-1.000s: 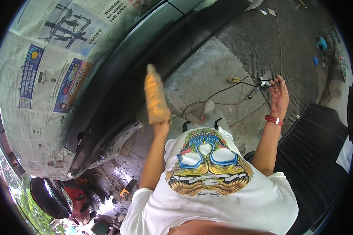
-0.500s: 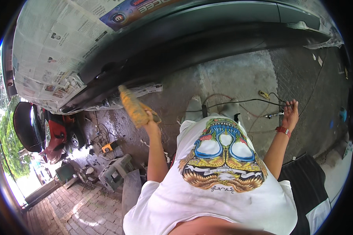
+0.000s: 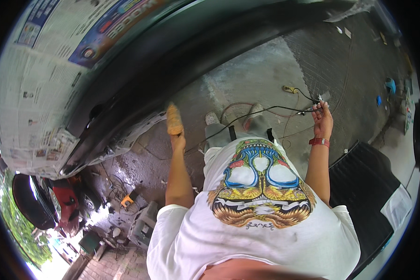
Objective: The person applies masking tape to the edge of a car bumper, then uses a heat gun to warm the surface. The person repeatedly moves the heat gun along the bumper's edge while newspapers cover adjacent panels. The person briefly removes tape and handles a spray gun at the end.
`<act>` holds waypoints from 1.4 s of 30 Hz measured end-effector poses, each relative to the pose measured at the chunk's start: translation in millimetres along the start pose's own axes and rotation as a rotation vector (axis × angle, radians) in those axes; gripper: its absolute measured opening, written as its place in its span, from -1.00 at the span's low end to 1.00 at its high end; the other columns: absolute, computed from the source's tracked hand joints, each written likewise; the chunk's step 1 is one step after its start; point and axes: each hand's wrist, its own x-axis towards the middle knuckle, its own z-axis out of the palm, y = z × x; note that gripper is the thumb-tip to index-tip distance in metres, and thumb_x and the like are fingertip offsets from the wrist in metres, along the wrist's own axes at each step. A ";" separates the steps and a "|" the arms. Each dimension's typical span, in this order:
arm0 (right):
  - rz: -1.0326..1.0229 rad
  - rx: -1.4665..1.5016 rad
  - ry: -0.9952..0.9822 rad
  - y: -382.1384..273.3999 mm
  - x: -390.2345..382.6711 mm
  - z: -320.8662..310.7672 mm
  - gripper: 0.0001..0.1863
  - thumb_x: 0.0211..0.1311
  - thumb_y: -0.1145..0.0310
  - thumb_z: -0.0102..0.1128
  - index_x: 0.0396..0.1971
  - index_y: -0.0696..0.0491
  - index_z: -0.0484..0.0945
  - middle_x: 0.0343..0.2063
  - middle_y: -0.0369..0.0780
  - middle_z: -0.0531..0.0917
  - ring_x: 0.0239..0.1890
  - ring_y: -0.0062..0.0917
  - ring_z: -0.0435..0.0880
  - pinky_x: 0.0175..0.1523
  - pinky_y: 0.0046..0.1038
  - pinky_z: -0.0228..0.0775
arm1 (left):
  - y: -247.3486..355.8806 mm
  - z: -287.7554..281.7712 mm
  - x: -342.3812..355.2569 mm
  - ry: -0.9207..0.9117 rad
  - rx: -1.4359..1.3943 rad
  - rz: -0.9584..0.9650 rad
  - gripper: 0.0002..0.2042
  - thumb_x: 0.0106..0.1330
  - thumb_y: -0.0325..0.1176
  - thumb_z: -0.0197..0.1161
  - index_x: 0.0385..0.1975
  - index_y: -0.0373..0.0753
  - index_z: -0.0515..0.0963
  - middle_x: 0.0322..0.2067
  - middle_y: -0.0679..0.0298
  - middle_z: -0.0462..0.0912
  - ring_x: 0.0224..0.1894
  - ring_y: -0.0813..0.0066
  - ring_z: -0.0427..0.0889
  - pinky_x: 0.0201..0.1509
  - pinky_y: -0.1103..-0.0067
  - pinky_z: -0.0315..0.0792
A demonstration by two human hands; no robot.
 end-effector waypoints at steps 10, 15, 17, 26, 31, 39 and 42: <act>-0.042 0.069 0.157 -35.6 16.9 -112.7 -0.58 0.50 0.06 0.25 0.09 0.09 0.63 -0.16 -0.34 0.65 -0.10 -0.51 0.66 0.02 -0.43 0.47 | 208.8 245.1 -33.3 -0.336 0.327 0.216 -0.35 0.44 -0.23 0.26 0.48 -0.08 0.16 0.39 -0.01 0.39 0.45 -0.05 0.34 0.49 0.17 0.28; -0.017 0.076 0.266 -37.5 18.7 -154.9 -0.54 0.49 0.03 0.25 0.12 0.09 0.62 -0.12 -0.33 0.63 -0.07 -0.50 0.65 0.05 -0.43 0.46 | 285.7 327.0 -78.3 -0.497 0.230 0.320 -0.39 0.42 -0.35 0.28 0.44 -0.11 0.20 0.36 -0.01 0.41 0.43 -0.08 0.35 0.48 0.15 0.27; -0.023 0.083 0.273 -36.6 20.9 -162.7 -0.53 0.48 0.03 0.26 0.13 0.10 0.62 -0.13 -0.33 0.64 -0.08 -0.51 0.66 0.05 -0.43 0.47 | 306.6 341.5 -92.2 -0.557 0.229 0.385 -0.39 0.42 -0.38 0.28 0.43 -0.10 0.21 0.35 -0.02 0.42 0.43 -0.08 0.35 0.48 0.15 0.27; -0.077 0.098 0.208 -30.6 37.5 -136.7 -0.56 0.47 0.05 0.28 0.13 0.07 0.64 -0.09 -0.31 0.68 -0.07 -0.52 0.70 0.00 -0.49 0.47 | 263.1 242.1 -101.3 -0.531 0.286 0.667 -0.52 0.36 -0.22 0.39 0.19 -0.34 0.52 0.19 -0.09 0.59 0.29 -0.01 0.53 0.35 0.27 0.37; -0.172 0.194 0.189 -32.5 33.6 -103.9 -0.59 0.49 0.07 0.24 0.08 0.09 0.65 -0.11 -0.30 0.70 -0.12 -0.54 0.72 -0.01 -0.48 0.50 | 193.9 134.7 -89.7 -0.367 0.275 0.853 -0.54 0.29 -0.46 0.20 0.23 -0.26 0.47 0.16 -0.07 0.59 0.27 -0.07 0.50 0.35 0.22 0.35; -0.429 0.412 0.393 -78.0 -21.4 -128.1 -0.70 0.47 0.15 0.30 -0.09 0.09 0.70 -0.26 -0.28 0.73 -0.24 -0.56 0.73 -0.11 -0.50 0.54 | 187.6 54.1 -103.5 -0.521 0.528 0.799 -0.49 0.25 -0.55 0.19 0.27 -0.23 0.41 0.11 -0.08 0.59 0.22 -0.15 0.49 0.32 0.19 0.35; -0.575 0.483 0.584 -102.1 -51.1 -162.7 -0.71 0.44 0.18 0.34 -0.12 0.12 0.69 -0.27 -0.27 0.73 -0.24 -0.54 0.74 -0.13 -0.50 0.56 | 212.1 77.3 -109.5 -0.675 0.573 0.882 -0.49 0.24 -0.59 0.17 0.26 -0.24 0.41 0.10 -0.07 0.60 0.21 -0.14 0.50 0.31 0.20 0.35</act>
